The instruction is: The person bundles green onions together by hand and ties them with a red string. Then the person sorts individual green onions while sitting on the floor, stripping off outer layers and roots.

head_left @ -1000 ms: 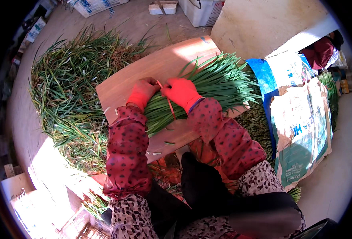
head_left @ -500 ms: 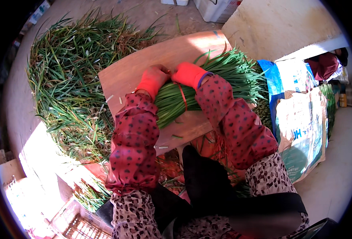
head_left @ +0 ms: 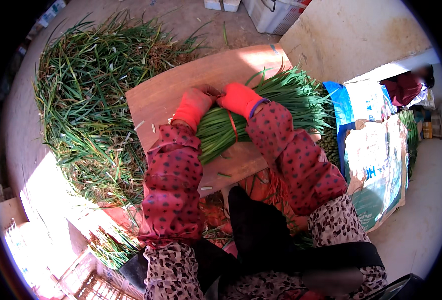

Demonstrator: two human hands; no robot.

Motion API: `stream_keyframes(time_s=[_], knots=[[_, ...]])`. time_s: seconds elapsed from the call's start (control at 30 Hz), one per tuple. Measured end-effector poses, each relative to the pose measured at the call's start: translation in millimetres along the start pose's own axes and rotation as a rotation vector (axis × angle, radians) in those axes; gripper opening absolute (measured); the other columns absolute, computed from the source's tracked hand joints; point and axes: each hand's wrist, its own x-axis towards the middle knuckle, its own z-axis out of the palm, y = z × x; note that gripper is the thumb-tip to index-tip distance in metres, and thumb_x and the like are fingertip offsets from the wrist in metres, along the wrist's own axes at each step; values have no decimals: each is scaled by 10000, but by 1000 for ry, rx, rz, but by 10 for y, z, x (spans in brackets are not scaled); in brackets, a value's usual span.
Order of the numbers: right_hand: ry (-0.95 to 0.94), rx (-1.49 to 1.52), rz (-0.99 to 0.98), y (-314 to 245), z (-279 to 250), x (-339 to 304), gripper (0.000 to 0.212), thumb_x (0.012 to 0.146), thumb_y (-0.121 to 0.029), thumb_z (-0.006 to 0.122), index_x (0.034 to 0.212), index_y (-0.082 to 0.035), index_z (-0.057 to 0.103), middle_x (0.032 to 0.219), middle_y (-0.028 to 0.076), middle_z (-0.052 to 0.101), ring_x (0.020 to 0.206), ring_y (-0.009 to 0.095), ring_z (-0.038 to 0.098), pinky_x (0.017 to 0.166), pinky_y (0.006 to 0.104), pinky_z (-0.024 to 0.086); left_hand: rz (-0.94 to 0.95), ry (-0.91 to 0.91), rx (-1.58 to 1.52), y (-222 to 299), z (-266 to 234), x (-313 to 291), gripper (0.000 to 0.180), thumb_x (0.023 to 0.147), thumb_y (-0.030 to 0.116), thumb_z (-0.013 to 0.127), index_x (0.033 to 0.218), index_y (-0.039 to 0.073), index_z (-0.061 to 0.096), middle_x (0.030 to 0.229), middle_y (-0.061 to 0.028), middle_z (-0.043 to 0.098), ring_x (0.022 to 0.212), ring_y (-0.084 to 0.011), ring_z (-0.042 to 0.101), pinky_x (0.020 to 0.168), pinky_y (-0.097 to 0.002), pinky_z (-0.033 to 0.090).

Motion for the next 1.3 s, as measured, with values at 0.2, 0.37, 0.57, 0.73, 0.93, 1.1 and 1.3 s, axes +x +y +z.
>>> stream_keyframes(time_s=[0.2,0.37,0.57,0.73,0.93,1.1,1.3], knots=[[96,77,49,-69,-39,-209,314,748,-376,632,843,-79,670,915,160,653,894,352,615,758,434,489,137,115,437,123,63,-57,159,769,180,625,889,92,681,856,-165,675,819,-325,647,753,-387,506],[480,285,-98,-16,113,-312,261,742,-344,653,787,-88,632,821,141,636,839,345,614,725,428,488,389,238,738,425,64,-292,98,774,148,600,817,69,638,835,-157,650,825,-362,617,725,-435,493],[371,270,-189,-1,172,-255,259,758,-343,644,856,-104,656,828,146,643,806,345,617,710,416,487,411,410,667,328,102,-445,119,781,174,620,852,85,654,884,-145,649,835,-344,619,754,-431,494],[244,322,-108,-2,85,-364,263,768,-335,635,867,-94,670,832,151,651,802,340,620,703,419,483,197,519,103,221,191,-998,466,728,299,714,1103,49,595,1063,-164,621,940,-310,619,824,-414,489],[410,334,-285,3,135,-317,222,760,-281,633,749,-60,645,749,156,626,747,368,594,677,446,469,400,325,923,354,202,-1244,1053,575,479,796,1352,-36,308,1350,-216,405,1192,-355,455,988,-458,361],[648,149,-569,-215,107,-378,163,756,-177,636,702,-35,578,685,160,558,694,372,554,666,447,440,217,214,1076,344,383,-1108,1136,532,525,785,1350,-78,278,1312,-238,392,1140,-342,459,963,-462,357],[342,594,-1047,-728,-130,-1935,112,839,-153,599,861,-56,650,751,72,607,720,245,591,802,363,483,134,143,1041,473,279,-914,905,537,434,794,1175,-77,405,1010,-216,577,898,-344,592,795,-428,474]])
